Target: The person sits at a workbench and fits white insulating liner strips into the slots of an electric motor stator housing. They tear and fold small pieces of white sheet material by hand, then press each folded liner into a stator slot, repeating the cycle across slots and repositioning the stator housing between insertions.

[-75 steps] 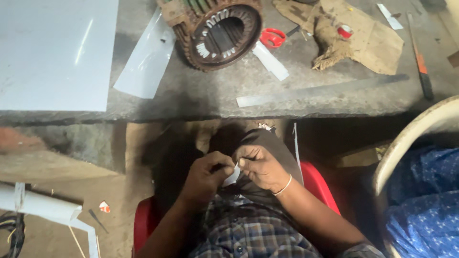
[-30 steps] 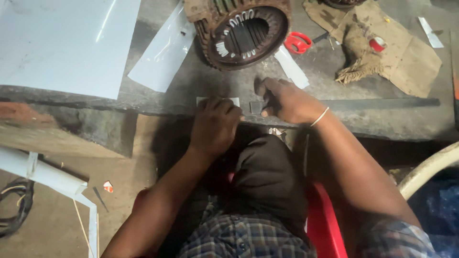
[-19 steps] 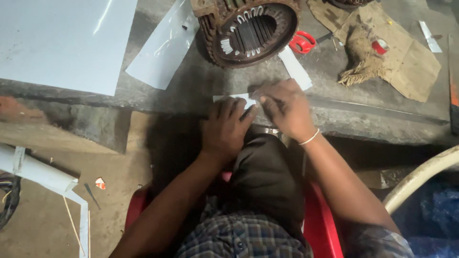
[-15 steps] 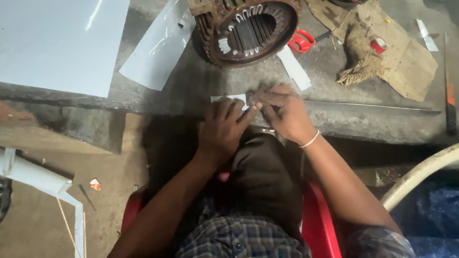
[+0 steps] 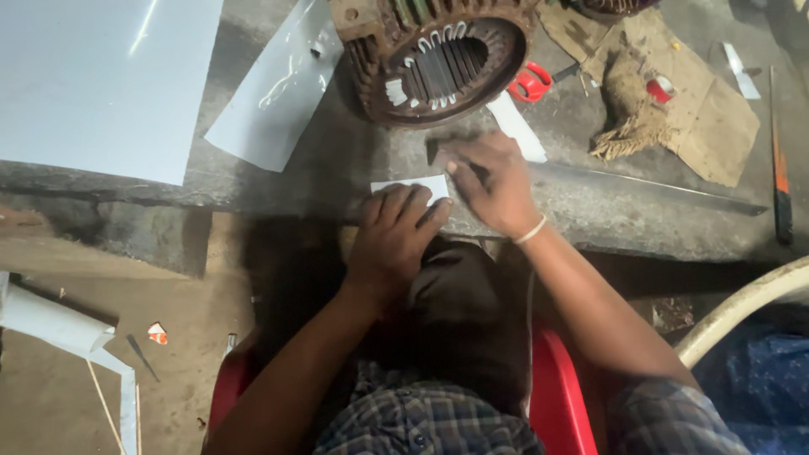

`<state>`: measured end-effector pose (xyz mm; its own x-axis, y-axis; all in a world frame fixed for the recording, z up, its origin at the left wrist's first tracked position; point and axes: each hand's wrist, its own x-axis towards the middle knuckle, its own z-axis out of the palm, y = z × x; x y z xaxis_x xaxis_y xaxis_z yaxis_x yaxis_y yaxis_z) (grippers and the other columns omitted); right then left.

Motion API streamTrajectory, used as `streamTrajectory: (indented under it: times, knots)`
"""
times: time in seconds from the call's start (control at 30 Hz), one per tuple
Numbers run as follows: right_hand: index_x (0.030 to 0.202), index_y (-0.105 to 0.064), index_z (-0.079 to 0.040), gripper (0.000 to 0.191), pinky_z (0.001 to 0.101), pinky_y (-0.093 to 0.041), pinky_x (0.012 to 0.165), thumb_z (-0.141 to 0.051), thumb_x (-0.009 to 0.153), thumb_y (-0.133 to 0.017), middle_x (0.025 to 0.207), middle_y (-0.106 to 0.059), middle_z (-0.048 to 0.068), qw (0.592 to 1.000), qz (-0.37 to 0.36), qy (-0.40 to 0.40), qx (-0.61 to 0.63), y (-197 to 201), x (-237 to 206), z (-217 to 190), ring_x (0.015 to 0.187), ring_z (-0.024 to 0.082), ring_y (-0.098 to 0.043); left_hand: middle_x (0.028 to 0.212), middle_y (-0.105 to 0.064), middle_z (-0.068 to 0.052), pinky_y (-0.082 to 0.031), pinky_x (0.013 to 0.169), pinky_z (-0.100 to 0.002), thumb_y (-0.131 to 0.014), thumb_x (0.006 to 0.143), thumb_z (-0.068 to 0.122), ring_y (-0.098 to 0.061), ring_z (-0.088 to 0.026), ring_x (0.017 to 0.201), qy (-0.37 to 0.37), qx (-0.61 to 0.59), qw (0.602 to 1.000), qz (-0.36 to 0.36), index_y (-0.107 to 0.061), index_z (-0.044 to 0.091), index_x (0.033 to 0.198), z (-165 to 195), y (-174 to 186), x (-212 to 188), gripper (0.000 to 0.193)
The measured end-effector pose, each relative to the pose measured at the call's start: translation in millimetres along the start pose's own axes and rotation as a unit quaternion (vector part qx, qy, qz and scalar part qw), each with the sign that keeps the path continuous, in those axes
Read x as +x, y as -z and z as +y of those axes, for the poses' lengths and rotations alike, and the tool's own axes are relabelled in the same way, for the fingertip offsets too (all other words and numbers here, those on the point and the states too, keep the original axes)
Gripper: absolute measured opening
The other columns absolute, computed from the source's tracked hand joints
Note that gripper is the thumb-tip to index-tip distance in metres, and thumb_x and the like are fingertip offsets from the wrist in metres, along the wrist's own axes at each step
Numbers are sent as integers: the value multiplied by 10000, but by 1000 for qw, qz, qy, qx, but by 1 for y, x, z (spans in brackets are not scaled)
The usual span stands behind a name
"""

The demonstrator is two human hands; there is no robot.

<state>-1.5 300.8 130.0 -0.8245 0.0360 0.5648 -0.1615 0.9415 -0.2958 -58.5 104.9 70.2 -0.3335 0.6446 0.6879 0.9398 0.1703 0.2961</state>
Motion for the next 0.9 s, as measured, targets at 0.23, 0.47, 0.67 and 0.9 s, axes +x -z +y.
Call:
streamTrajectory:
  times: [0.23,0.47,0.67,0.9]
  knots:
    - [1172,-762,-69,262,430,-456,754,-90,911,-744,849,-637,121,998,-59,11,11,2,-1,2,824,333,-563,1315,-601,-143,-399,1110,-478,-529,968,190,-535,-328,1270,14,3,1000,6,-648,7,1296,-3,-12,-2,394]
    - [1197,-730,-61,342,439,-434,834,-81,856,-725,927,-643,119,992,-122,9,38,23,-24,-9,880,324,-557,1342,-600,-177,-415,1106,-465,-527,990,158,-537,-360,1275,25,5,999,22,-634,-53,1314,-2,-7,-3,401]
    - [1142,-735,-84,232,456,-399,889,-85,910,-732,915,-614,104,998,3,-21,-57,20,-44,-11,922,320,-547,1271,-613,-178,-397,1012,-530,-569,924,242,-540,-355,1246,-15,-10,1000,-23,-654,13,1153,16,0,-5,335]
    - [1110,-726,-87,181,450,-391,889,-98,930,-737,1003,-642,99,991,60,-23,-114,12,-47,-6,971,334,-550,1187,-614,-82,-450,1092,-464,-555,964,139,-553,-306,1216,-3,-64,997,-34,-668,88,1150,-17,9,-1,224]
